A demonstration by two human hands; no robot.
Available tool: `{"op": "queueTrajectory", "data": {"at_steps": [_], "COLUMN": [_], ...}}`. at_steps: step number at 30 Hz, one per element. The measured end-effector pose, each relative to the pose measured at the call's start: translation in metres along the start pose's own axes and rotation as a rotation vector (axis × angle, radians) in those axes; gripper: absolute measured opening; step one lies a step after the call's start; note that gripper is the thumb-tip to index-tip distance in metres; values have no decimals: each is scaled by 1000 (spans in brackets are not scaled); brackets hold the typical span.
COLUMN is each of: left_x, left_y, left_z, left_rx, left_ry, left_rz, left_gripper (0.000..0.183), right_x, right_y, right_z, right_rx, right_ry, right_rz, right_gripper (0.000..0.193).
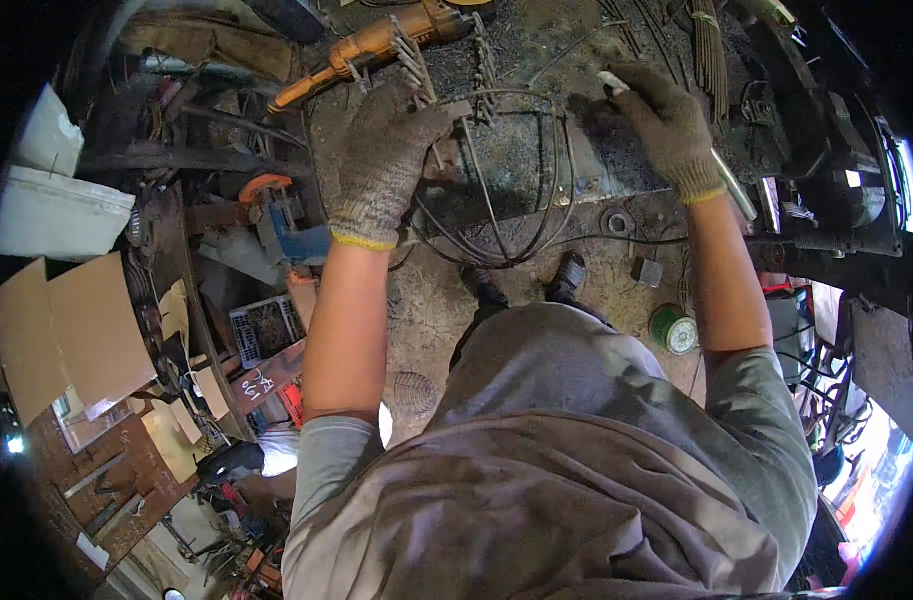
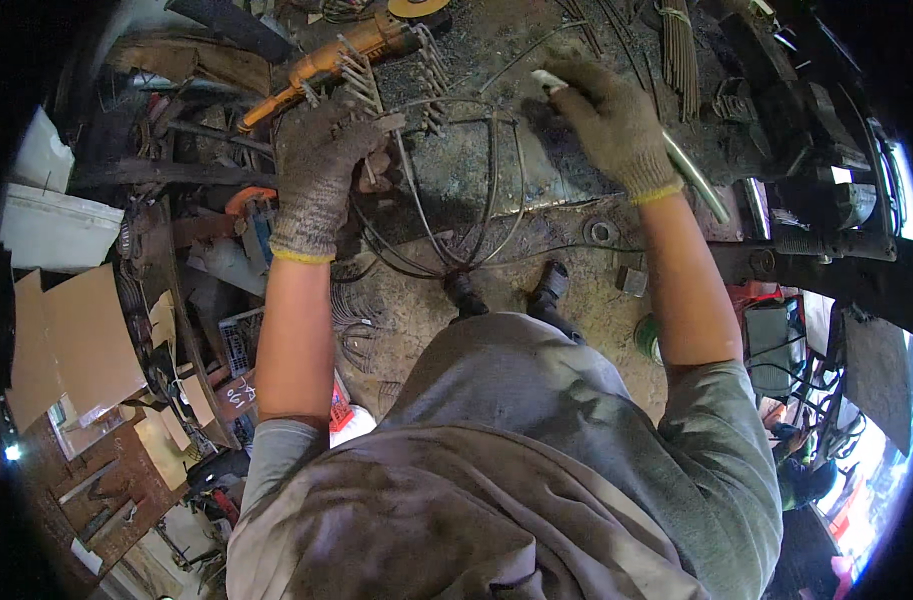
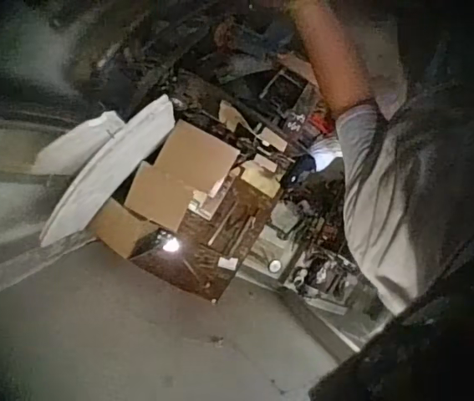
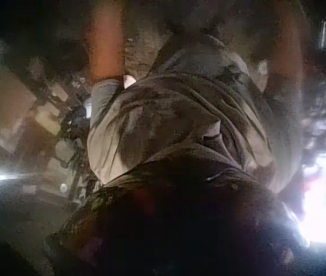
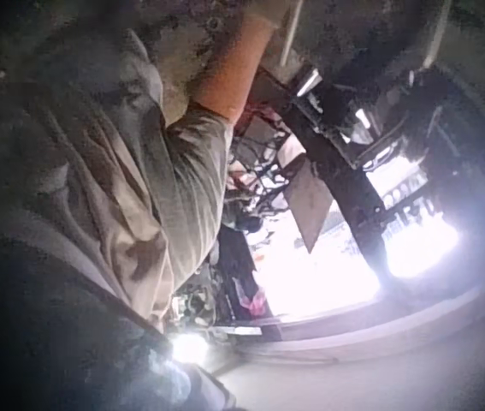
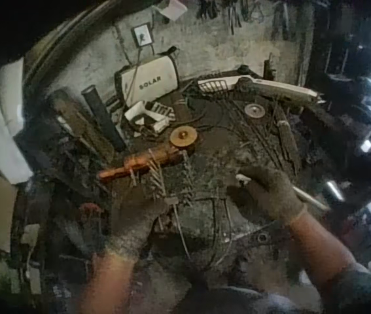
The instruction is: The person joins metal rods together and secures them using a handheld tool to bend wire or fasteners around the joints, while working in a metal fabrication shop environment.
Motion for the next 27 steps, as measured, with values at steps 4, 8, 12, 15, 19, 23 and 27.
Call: {"op": "queueTrajectory", "data": {"at_steps": [4, 8, 12, 15, 19, 23, 27], "left_x": [6, 4, 4, 6, 7, 9, 15], "left_y": [0, -4, -1, 5, 8, 12, 19], "left_z": [-1, 5, -2, -6, -5, -14, -25], "left_rx": [73, 198, 47, -71, -44, -63, 123], "left_ry": [56, -45, 84, 42, 30, 20, -109], "left_rz": [-58, -3, -13, -55, -23, -38, -24], "left_gripper": [35, 32, 36, 41, 44, 48, 49], "right_x": [-10, -16, -18, -22, -22, -24, -25], "right_y": [-9, -18, -22, -25, -25, -28, -29], "right_z": [-22, -22, -26, -32, -33, -30, -40], "right_rx": [-38, -55, -70, 23, -85, -65, -57], "right_ry": [-21, 50, 34, -56, -34, 24, -18], "right_rz": [-35, -32, -77, -115, -135, -128, -171], "right_gripper": [33, 30, 29, 28, 28, 29, 31]}}
Point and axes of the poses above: each hand's wrist, its own x-axis towards the middle knuckle, its own y-axis out of the back of the hand, z = x × y, the point moved 2 cm from there along x, towards the middle knuckle, and after that the axes turned 3 degrees about -y, right-handed, at the moved point
